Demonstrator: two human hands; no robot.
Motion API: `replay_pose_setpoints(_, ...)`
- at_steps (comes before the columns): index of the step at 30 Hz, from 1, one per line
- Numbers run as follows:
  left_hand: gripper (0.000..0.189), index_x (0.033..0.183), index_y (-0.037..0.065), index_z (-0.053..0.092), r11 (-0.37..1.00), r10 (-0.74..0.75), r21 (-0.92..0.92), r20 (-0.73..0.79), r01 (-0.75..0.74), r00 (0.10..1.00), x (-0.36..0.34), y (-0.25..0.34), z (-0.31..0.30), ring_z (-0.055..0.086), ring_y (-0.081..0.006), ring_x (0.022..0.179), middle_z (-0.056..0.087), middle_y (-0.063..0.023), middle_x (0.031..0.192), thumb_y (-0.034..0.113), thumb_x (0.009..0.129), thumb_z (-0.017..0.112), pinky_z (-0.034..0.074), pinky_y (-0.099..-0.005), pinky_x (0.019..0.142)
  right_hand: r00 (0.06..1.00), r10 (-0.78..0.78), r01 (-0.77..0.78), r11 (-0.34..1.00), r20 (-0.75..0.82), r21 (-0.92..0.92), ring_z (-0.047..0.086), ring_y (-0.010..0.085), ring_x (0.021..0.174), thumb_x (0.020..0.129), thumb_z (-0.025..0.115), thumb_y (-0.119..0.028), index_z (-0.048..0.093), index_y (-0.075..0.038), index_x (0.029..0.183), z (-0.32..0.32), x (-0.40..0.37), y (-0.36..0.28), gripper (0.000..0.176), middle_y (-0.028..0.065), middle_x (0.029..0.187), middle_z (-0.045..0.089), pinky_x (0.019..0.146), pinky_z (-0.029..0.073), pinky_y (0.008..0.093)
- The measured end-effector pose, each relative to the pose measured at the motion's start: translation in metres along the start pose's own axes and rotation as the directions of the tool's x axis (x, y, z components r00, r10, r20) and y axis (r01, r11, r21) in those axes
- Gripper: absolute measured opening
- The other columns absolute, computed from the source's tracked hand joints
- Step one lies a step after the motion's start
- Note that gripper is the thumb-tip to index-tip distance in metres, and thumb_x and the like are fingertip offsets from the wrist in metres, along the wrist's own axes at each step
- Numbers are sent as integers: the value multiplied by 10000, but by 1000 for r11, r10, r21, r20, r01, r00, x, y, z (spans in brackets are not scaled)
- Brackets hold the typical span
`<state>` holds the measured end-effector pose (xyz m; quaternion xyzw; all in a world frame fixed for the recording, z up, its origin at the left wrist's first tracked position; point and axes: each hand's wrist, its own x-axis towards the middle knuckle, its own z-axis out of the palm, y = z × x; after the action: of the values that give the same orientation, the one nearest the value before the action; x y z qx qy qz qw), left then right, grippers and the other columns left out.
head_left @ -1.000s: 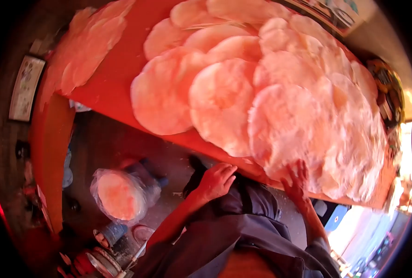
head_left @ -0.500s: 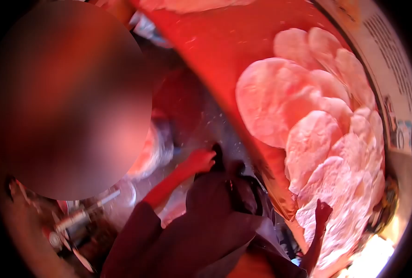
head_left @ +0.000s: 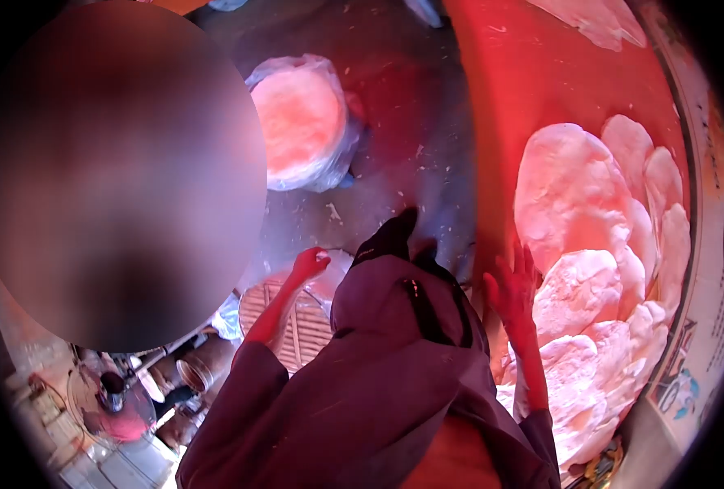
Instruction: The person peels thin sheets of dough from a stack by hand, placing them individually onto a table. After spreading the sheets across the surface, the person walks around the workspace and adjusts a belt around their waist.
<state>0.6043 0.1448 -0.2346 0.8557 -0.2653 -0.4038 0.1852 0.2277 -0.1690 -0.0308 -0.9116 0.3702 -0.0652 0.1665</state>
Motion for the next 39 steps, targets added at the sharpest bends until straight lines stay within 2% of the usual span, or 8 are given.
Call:
replay_pose_setpoints(4, 425, 1149, 52, 657, 914, -298, -250, 120, 319, 947, -70, -67, 31, 703, -255, 827, 715, -155, 956, 321, 822, 690, 556, -381, 752, 995, -79, 80, 997, -52, 14, 346, 513, 1322, 769, 695, -219, 605, -6, 1125, 21, -16, 3, 424, 312, 1422, 390, 1049, 319, 594)
replay_pose_setpoints(8, 225, 1021, 51, 709, 991, -125, -13, 218, 131, 968, -93, -115, 54, 657, -126, 742, 681, -46, 778, 203, 862, 664, 527, -295, 662, 999, -15, 16, 1000, -43, 5, 321, 513, 1338, 750, 695, -222, 617, -19, 1053, 31, -20, 11, 373, 337, 1408, 378, 1082, 282, 592)
replay_pose_setpoints(16, 262, 1028, 8, 697, 894, -60, -392, 371, 215, 927, 8, -60, 9, 654, -138, 903, 713, -76, 948, 203, 856, 662, 510, -284, 777, 973, 211, -186, 957, -97, 223, 497, 474, 1106, 731, 726, -193, 657, -12, 988, 20, -20, -15, 322, 257, 1130, 574, 937, 400, 543)
replay_pose_setpoints(18, 189, 1076, 43, 664, 953, 289, -44, 411, -298, 865, 48, -3, -32, 631, -126, 774, 677, -54, 873, 94, 900, 619, 523, -279, 704, 929, 313, -285, 945, -199, 158, 556, 420, 1016, 727, 742, -191, 672, -33, 974, 1, -25, -46, 302, 225, 1051, 609, 861, 460, 501)
replay_pose_setpoints(21, 171, 1085, 64, 636, 959, -75, -189, 548, 210, 833, 131, 44, -70, 614, -143, 660, 641, -64, 807, 68, 918, 594, 534, -265, 591, 869, 428, -342, 883, -249, 322, 599, 377, 917, 741, 741, -205, 679, -53, 958, 10, -59, -82, 273, 185, 961, 633, 765, 501, 466)
replay_pose_setpoints(31, 134, 973, 97, 596, 993, -62, 118, 540, -2, 840, 201, 202, -33, 605, -195, 639, 597, -53, 766, 69, 843, 582, 528, -305, 577, 332, 927, -799, 179, 173, 575, 626, 391, 857, 892, 588, -342, 677, -41, 927, 91, -201, -181, 315, 206, 873, 646, 771, 499, 487)
replay_pose_setpoints(35, 386, 1210, -3, 628, 604, 185, 247, 881, -757, 435, 161, 228, 54, 651, -224, 960, 661, -137, 1130, 214, 892, 605, 516, -321, 863, 202, 960, -776, 35, 196, 630, 623, 419, 858, 912, 543, -388, 676, -30, 917, 124, -268, -197, 382, 231, 870, 644, 797, 496, 493)
replay_pose_setpoints(39, 390, 1229, -16, 613, 373, 50, 76, 994, -925, 102, -21, 290, 131, 660, -221, 998, 682, -171, 1120, 212, 913, 604, 504, -321, 901, -76, 972, -758, -200, 220, 621, 629, 420, 893, 908, 547, -407, 688, -21, 945, 158, -344, -224, 413, 241, 849, 656, 797, 503, 487)
